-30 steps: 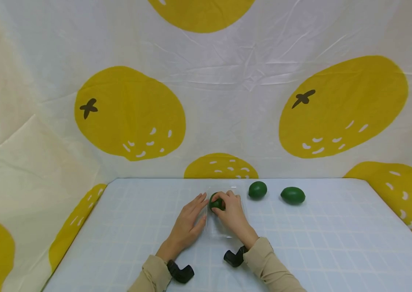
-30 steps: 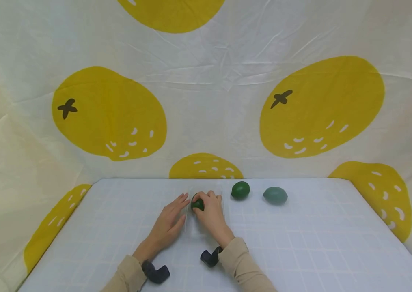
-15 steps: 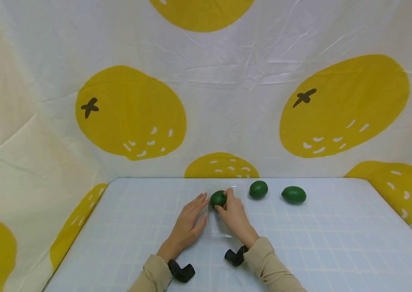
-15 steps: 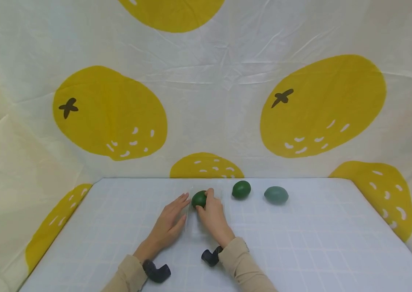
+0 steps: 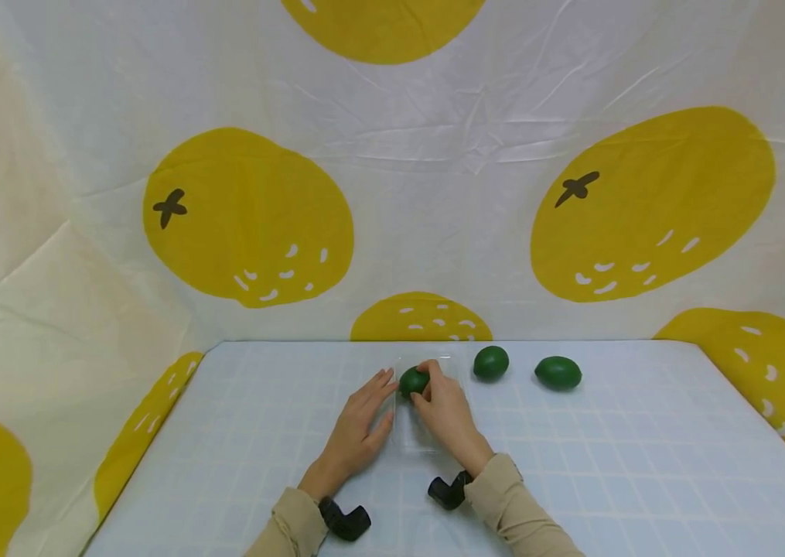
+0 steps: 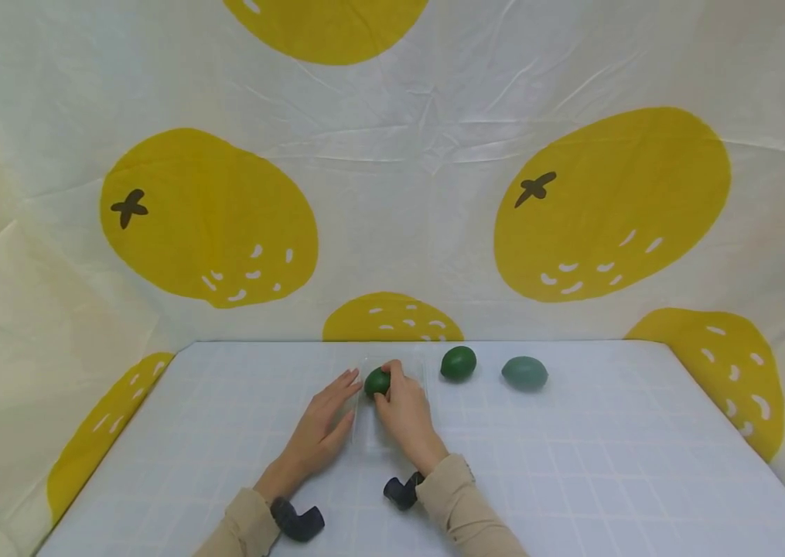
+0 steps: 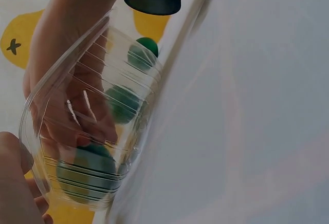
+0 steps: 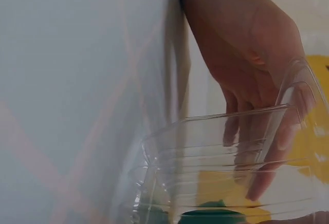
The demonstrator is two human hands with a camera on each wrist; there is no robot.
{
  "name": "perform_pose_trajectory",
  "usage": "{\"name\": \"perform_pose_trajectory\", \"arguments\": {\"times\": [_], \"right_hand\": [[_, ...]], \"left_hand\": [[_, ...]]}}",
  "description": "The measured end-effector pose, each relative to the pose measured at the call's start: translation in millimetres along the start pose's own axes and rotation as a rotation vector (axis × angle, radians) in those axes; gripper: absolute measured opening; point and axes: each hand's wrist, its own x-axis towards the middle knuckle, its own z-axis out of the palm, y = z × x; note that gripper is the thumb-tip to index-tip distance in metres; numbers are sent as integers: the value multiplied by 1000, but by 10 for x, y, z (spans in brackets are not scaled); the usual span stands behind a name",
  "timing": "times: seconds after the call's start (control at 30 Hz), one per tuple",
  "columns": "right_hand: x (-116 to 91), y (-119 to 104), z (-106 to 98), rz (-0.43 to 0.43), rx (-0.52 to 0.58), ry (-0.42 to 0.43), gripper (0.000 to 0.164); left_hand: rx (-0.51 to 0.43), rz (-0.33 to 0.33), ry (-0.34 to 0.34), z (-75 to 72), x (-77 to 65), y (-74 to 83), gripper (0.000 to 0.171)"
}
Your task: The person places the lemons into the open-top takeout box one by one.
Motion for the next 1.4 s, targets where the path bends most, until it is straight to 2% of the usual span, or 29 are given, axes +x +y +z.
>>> {"name": "perform_pose_trajectory", "arguments": {"times": [0.3,0.53,0.67,0.83,1.0,1.17,1.4], "right_hand": [[5,-37,-151,6,41,-3,37],[63,41,-459,12,142,132,31],[103,146,-608,-35,189,197,26],[133,333,-699,-74,248,312,23],[146,535,-707,-43,314,403,25],[147,763,-684,16,296,363,40],[171,1063,-597,71,218,160,69]], "left_hand": [[12,12,1,-5,-6,4,46],[17,29,18,0,-1,-17,47],[22,29,20,5,-7,-36,47],[20,28,17,5,-16,-40,46],[25,26,19,2,-24,-46,46],[14,15,13,-7,-23,-36,47],[10,23,15,17,-7,-32,46]]}}
